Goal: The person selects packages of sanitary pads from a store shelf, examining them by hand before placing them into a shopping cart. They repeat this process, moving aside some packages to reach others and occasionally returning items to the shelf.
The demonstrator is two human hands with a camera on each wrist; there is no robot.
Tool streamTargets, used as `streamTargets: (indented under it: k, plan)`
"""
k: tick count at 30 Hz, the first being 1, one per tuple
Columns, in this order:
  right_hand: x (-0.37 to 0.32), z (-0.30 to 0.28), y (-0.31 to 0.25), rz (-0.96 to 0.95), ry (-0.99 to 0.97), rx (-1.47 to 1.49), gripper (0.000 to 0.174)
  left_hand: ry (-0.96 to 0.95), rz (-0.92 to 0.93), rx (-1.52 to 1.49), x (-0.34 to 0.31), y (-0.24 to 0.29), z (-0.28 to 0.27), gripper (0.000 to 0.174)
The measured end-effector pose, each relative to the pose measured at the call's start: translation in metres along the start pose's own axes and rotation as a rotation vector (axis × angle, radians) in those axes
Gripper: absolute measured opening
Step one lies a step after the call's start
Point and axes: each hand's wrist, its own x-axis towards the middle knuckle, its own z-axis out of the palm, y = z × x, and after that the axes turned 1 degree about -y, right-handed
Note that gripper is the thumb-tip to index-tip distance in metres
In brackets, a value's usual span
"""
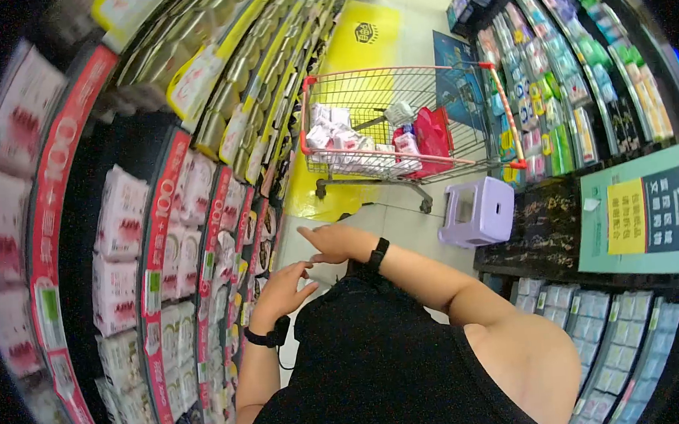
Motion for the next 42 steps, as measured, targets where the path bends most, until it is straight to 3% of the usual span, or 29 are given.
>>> streamTargets:
  k: [3,7,10,11,13,15,16,18,20,21,24,28,29,33,36,37,40,41,42]
  plan:
    - [0.014,-0.020,0.022,-0.062,0.049,0.059,0.079,0.000,0.064,0.032,0.036,0.013,-0.001,0.044]
    - [0.031,-0.052,0.084,-0.113,0.031,0.167,0.077,-0.019,-0.062,-0.022,0.086,0.030,-0.004,0.043]
    - [0.047,-0.073,0.149,-0.167,0.130,0.217,0.079,0.002,-0.142,-0.050,0.127,0.033,0.001,0.043]
    - [0.050,-0.083,0.172,-0.196,0.191,0.329,0.076,-0.006,-0.244,-0.053,0.141,0.039,0.002,0.043]
    - [0.067,-0.089,0.233,-0.227,0.425,0.403,0.074,0.031,-0.317,-0.149,0.177,0.052,0.003,0.043]
    - [0.104,-0.079,0.327,-0.023,0.541,0.440,0.071,0.043,-0.385,-0.231,0.211,0.060,0.010,0.043]
    - [0.102,-0.105,0.351,0.139,0.544,0.679,0.067,0.017,-0.372,-0.223,0.224,0.067,0.010,0.043]
    - [0.114,-0.124,0.419,0.488,0.528,0.789,0.065,-0.033,-0.360,-0.203,0.243,0.083,-0.001,0.042]
    - [0.134,-0.103,0.495,0.506,0.552,0.218,0.071,-0.007,-0.417,-0.277,0.238,0.072,0.008,0.043]
    - [0.142,-0.108,0.509,0.516,0.511,0.184,0.073,0.010,-0.475,-0.317,0.237,0.064,0.008,0.041]
    - [0.157,-0.096,0.530,0.550,0.290,0.287,0.071,0.052,-0.662,-0.287,0.218,0.044,0.019,0.038]
    - [0.178,-0.039,0.513,0.536,0.315,0.238,0.085,0.068,-0.852,-0.182,0.231,0.052,0.010,0.034]
    - [0.180,-0.037,0.510,0.604,0.194,0.368,0.101,0.115,-0.807,-0.225,0.228,0.046,0.020,0.034]
    - [0.196,-0.002,0.497,0.814,0.105,0.535,0.113,0.105,-0.789,-0.308,0.229,0.042,0.048,0.028]
    - [0.205,0.039,0.513,0.773,0.429,0.491,0.106,0.076,-0.767,-0.394,0.233,0.046,0.063,0.025]
    - [0.203,0.038,0.517,0.863,0.400,0.640,0.102,0.052,-0.806,-0.492,0.233,0.047,0.066,0.025]
    - [0.199,0.037,0.531,0.862,0.416,0.774,0.099,0.099,-0.822,-0.563,0.238,0.050,0.063,0.028]
    - [0.199,0.042,0.536,0.813,0.524,0.729,0.093,0.103,-0.828,-0.536,0.241,0.050,0.057,0.028]
    - [0.196,0.029,0.531,0.806,0.510,0.954,0.088,0.116,-0.823,-0.522,0.239,0.047,0.053,0.028]
